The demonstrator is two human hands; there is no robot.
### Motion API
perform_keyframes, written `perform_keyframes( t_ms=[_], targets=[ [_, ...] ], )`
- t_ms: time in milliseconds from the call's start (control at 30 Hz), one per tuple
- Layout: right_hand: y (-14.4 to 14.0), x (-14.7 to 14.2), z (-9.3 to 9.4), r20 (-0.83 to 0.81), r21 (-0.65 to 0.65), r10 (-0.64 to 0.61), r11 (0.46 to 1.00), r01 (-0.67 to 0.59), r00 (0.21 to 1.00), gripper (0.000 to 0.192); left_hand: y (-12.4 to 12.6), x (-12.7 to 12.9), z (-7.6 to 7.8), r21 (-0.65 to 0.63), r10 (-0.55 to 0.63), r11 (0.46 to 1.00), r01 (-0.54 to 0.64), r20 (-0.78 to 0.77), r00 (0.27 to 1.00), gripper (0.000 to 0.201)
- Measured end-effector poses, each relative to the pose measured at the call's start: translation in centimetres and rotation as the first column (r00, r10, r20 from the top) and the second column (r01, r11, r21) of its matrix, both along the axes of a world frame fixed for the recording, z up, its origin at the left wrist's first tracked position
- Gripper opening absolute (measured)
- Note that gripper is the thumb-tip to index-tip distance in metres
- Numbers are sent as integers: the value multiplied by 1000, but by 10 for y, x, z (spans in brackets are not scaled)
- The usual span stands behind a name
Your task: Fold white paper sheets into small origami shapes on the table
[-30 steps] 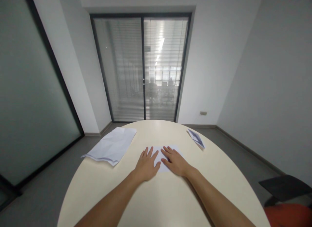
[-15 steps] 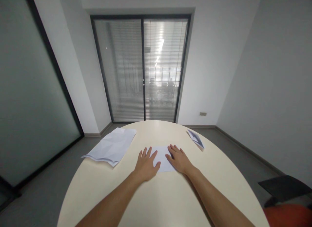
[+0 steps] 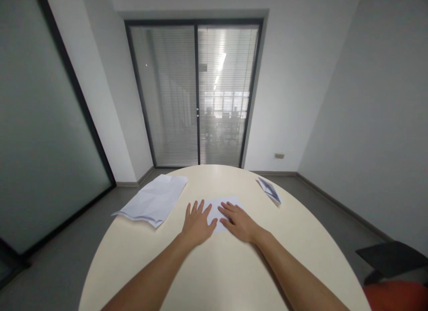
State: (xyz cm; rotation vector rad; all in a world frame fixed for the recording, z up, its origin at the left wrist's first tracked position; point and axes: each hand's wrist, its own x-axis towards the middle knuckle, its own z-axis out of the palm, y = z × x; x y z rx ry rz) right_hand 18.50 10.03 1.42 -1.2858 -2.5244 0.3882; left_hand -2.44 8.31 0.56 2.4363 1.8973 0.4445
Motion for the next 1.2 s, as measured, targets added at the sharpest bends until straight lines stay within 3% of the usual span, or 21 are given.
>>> perform_keyframes(
  t_ms=[233,467,633,867,967,1067,1200],
  targets=[
    [8,6,-6,6,-20,-118,993,118,993,62,-3,1,7,6,-215,977,215,36,976,61],
    [9,8,-3,0,-36,-148,988,148,989,59,-2,-2,7,-81,-197,977,199,36,980,75],
    [12,17,1,68,-25,-279,959,281,958,54,0,-2,4,-88,-165,982,167,28,986,75],
    [20,29,-3,53,109,-465,882,458,884,43,3,0,-2,-70,-93,993,94,25,995,77],
    [19,28,-3,-38,138,-381,913,383,924,39,4,0,-4,-54,-47,997,49,27,999,76],
    [15,23,-1,-82,92,-182,978,190,980,42,6,-1,-5,-28,15,1000,-15,33,999,70],
    [9,17,-1,-63,60,-73,995,76,995,54,7,-2,-4,29,26,999,-28,67,997,57]
  ],
)
